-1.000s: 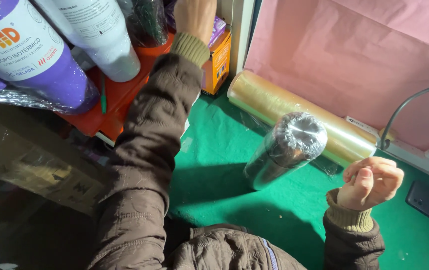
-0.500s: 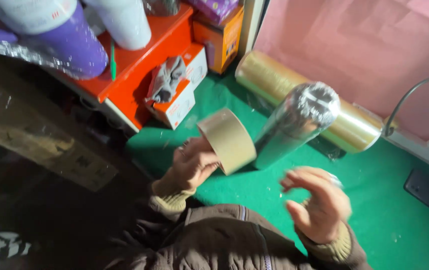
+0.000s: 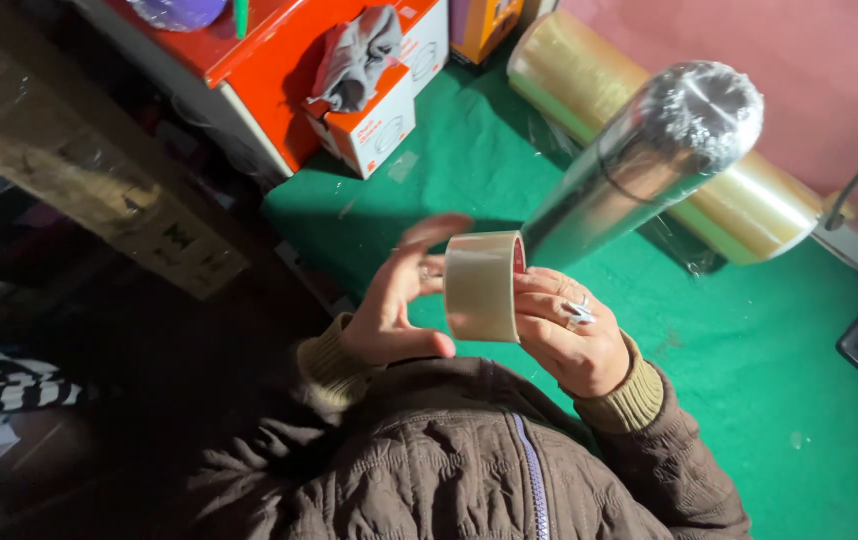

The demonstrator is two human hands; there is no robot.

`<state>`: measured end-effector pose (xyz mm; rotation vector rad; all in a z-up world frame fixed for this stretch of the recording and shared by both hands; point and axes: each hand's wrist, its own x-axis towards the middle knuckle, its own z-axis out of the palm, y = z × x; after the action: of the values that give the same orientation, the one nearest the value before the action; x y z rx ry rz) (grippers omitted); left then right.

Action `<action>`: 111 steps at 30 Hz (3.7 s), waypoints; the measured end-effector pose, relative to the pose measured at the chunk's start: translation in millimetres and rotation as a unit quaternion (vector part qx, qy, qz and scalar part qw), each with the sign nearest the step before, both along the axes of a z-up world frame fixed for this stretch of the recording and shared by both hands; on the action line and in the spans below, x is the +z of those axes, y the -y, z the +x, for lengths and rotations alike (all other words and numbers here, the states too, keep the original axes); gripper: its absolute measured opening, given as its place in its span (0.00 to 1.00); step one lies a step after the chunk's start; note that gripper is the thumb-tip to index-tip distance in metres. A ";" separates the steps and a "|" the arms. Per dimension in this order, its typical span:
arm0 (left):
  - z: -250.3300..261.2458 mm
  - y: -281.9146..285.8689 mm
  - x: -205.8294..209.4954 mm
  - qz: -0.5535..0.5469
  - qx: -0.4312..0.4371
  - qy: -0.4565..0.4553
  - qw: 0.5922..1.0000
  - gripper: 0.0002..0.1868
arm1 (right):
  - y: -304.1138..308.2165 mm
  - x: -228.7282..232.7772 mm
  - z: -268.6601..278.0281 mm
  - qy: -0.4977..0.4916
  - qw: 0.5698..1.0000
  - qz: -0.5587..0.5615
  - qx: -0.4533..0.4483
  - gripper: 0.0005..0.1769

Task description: Wrapping a metal thermos with plastic stretch film and applying tape for packaging.

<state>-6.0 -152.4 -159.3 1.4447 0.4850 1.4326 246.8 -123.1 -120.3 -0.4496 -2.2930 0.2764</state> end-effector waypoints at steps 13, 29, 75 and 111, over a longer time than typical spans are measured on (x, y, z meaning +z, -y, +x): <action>14.0 -8.9 31.0 0.272 0.165 -0.319 0.893 0.45 | 2.9 7.6 21.0 0.004 0.961 -0.275 -0.003 0.16; 19.7 -12.3 36.0 0.101 0.152 -0.224 0.957 0.26 | -5.7 14.6 15.0 0.025 0.989 -0.130 0.064 0.18; 32.0 -40.4 40.4 0.203 0.112 -0.281 0.931 0.40 | 6.8 -8.8 35.7 -0.150 0.867 -0.475 -0.027 0.16; 5.3 -53.5 40.9 0.196 0.130 -0.269 0.934 0.50 | 38.2 -2.6 -8.4 0.039 0.965 -0.013 -0.258 0.42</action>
<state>-0.7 -98.8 -118.4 2.1837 0.7853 1.3754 238.5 -161.3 -122.8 -1.0598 -2.1549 0.0285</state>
